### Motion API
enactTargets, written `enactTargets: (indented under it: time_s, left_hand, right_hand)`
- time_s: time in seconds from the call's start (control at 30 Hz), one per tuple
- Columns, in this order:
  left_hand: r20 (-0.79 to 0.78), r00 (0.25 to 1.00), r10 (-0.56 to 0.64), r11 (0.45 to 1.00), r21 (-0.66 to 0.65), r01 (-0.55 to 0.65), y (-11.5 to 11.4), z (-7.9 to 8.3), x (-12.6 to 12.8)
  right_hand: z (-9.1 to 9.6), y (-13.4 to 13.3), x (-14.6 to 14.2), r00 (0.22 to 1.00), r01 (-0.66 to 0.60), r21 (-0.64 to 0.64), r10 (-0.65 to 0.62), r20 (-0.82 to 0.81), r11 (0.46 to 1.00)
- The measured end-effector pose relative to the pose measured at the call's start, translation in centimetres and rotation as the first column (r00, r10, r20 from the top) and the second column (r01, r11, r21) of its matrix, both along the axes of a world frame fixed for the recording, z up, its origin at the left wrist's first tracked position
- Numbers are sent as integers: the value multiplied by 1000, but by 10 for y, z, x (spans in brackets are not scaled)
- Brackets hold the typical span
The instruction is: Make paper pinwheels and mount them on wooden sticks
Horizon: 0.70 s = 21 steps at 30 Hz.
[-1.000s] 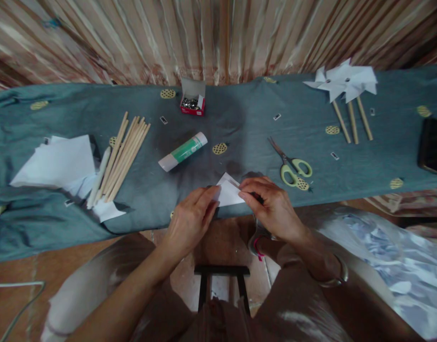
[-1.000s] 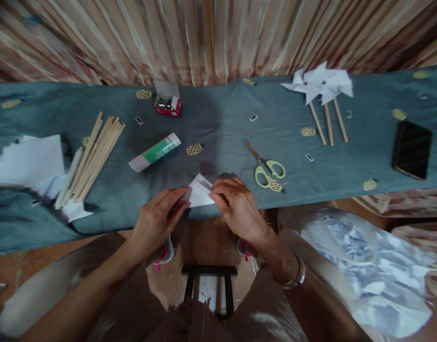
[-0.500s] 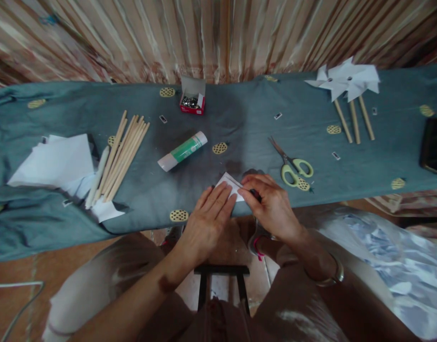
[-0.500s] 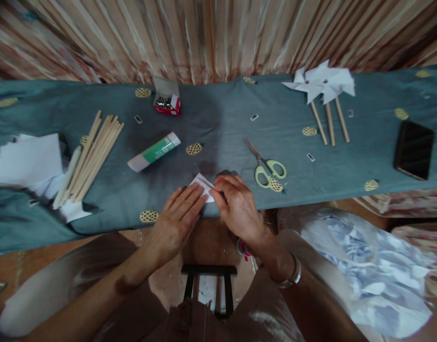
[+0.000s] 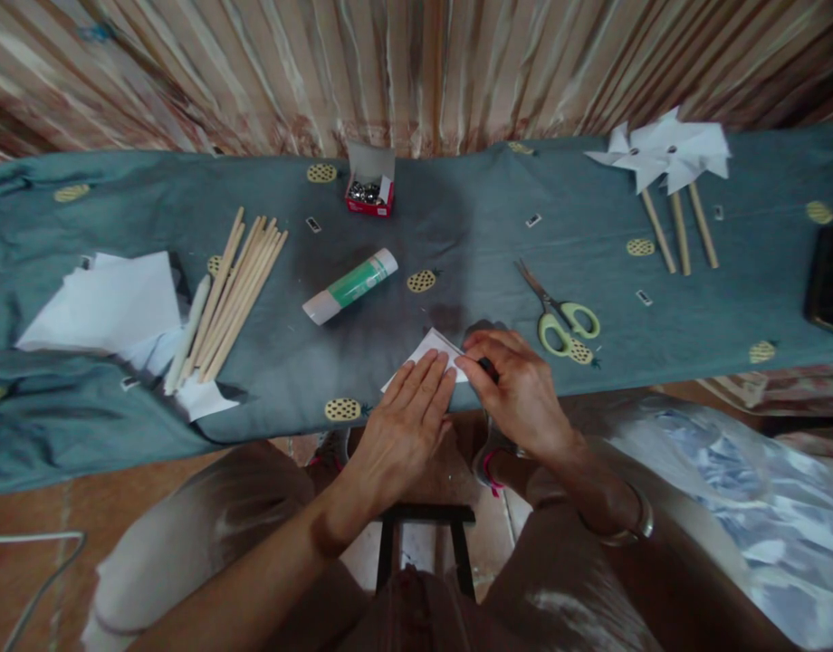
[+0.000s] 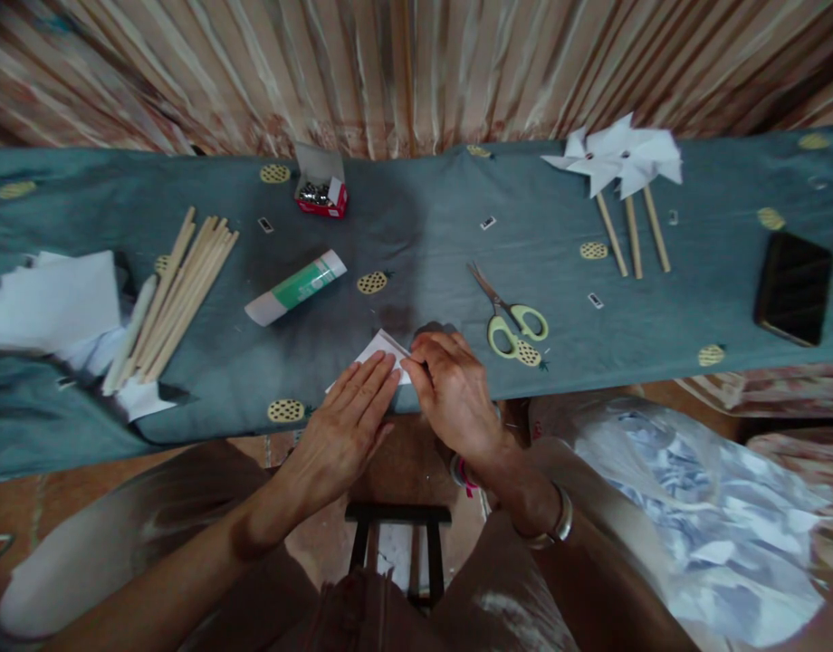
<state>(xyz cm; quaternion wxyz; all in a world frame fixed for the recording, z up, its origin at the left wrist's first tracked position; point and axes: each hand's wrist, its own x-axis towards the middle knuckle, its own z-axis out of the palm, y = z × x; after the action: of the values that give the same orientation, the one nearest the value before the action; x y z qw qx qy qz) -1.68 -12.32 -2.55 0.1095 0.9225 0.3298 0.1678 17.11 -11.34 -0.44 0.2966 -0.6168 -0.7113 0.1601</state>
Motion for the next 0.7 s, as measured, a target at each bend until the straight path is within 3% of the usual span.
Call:
enactTargets:
  time_s: [0.7]
  left_hand:
    - [-86,996,4,999,32,-2,-1,-2,2]
  right_hand:
    - [-2,3,-5,996,25,61,-30,80,998]
